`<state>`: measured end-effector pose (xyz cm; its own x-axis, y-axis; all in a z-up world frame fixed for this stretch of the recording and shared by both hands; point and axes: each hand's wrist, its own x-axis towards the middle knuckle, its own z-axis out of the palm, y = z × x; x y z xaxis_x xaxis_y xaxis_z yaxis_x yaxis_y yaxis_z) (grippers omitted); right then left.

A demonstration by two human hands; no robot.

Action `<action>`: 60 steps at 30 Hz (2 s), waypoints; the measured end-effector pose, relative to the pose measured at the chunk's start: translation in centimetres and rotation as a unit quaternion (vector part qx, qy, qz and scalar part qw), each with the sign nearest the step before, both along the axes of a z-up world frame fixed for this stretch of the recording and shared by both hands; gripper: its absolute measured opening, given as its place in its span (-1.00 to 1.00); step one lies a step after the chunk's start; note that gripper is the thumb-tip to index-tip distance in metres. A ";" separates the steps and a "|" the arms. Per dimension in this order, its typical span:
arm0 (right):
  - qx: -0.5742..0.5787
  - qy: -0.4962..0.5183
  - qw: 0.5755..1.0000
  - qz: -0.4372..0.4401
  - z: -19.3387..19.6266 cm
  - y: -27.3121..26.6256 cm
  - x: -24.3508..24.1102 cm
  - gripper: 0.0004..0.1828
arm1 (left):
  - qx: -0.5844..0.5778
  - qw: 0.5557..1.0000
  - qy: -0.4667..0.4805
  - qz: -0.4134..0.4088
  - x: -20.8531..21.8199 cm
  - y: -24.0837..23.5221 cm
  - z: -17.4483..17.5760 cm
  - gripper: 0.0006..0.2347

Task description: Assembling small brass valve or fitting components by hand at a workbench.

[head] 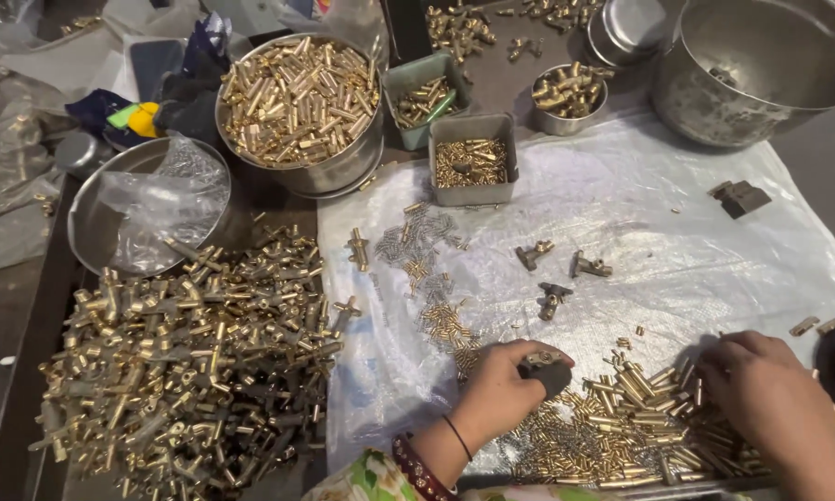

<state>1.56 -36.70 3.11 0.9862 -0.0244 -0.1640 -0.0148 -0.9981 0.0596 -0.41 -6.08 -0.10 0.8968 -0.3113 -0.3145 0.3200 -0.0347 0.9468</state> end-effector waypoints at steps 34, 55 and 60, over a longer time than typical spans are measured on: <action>0.666 0.162 0.705 -0.181 -0.6 11.6 1.0 -0.71 | 0.054 0.994 -0.087 -0.024 -2.2 1.1 -5.1 -0.71; 0.419 0.060 0.906 -0.026 -2.0 11.2 3.6 -0.73 | -0.151 0.976 0.111 0.115 -0.5 4.7 1.2 -0.74; 0.281 -0.007 0.943 0.181 -0.6 16.0 3.9 -0.64 | -0.172 0.961 0.128 0.176 0.0 5.5 0.5 -0.67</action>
